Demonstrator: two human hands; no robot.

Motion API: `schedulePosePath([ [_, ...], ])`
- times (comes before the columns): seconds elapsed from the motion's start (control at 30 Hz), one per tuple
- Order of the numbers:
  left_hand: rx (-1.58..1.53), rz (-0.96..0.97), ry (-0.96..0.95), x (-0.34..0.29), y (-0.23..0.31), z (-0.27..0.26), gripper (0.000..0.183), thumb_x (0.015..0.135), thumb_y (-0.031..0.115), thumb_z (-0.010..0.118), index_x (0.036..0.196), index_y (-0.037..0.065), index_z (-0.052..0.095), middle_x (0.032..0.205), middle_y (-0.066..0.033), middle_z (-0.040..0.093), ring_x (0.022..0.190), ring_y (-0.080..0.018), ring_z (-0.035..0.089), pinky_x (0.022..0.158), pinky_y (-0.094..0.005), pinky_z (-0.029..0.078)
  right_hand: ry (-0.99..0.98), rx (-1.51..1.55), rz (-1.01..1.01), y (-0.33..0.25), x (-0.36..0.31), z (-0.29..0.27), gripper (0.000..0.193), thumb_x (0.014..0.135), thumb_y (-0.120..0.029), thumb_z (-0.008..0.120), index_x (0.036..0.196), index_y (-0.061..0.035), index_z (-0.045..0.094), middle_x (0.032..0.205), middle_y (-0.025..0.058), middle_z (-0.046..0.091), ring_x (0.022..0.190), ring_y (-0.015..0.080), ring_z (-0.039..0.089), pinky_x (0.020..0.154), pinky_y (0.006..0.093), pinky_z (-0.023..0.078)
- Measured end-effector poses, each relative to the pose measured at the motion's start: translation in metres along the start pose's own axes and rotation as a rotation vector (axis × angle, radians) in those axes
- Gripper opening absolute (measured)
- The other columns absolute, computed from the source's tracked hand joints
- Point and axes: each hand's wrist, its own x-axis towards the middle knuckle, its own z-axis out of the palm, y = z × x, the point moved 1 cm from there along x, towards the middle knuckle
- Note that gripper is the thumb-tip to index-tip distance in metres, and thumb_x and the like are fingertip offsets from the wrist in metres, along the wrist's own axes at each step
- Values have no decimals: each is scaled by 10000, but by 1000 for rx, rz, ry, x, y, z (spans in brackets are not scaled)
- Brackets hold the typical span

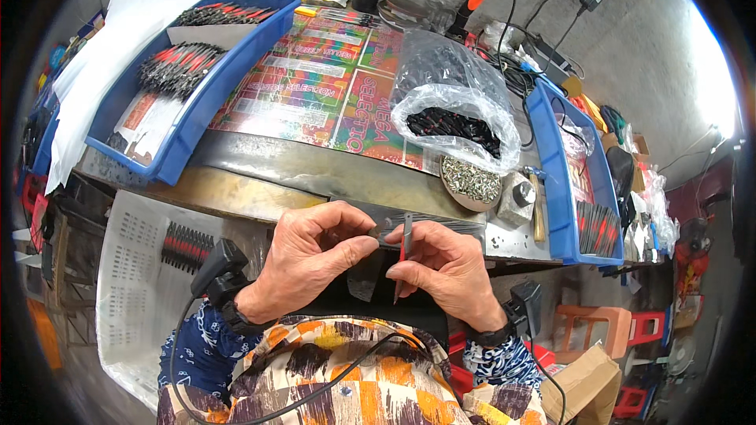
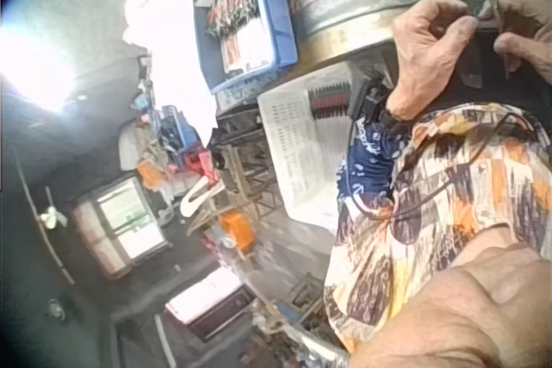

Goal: The person repeatedly picks small black plastic housings and red-tipped components from trays, inserts the components into the housings, and places the assembled units into a blue bin. The person also picks up a black cable and appears to attach it to one of the housings before continuing the assembly cycle.

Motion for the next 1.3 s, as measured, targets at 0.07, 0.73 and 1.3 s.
schedulePosePath([
  [0.07, -20, 62, 5, 1, -1, 2, 143, 892, 63, 716, 1002, -22, 680, 842, -5, 686, 753, -23, 607, 644, -192, 504, 8, 3, -70, 4, 0, 7, 412, 877, 3, 719, 1262, 0, 573, 803, 10, 653, 656, 45, 608, 569, 204, 509],
  [0.73, -404, -32, -73, 0, -11, 19, 123, 902, 30, 697, 991, -53, 680, 858, -52, 698, 742, -65, 637, 635, -214, 539, 115, -136, -169, 13, -8, 22, 536, 892, 6, 701, 1387, 6, 497, 889, 78, 718, 789, 96, 684, 653, 221, 543],
  [1.3, -368, -15, -30, -1, -15, 23, 111, 894, 24, 707, 981, -41, 688, 860, -35, 697, 752, -51, 626, 658, -200, 533, 144, -151, -178, 16, -10, 22, 555, 874, 11, 717, 1388, -7, 505, 884, 72, 715, 758, 75, 669, 628, 214, 531],
])
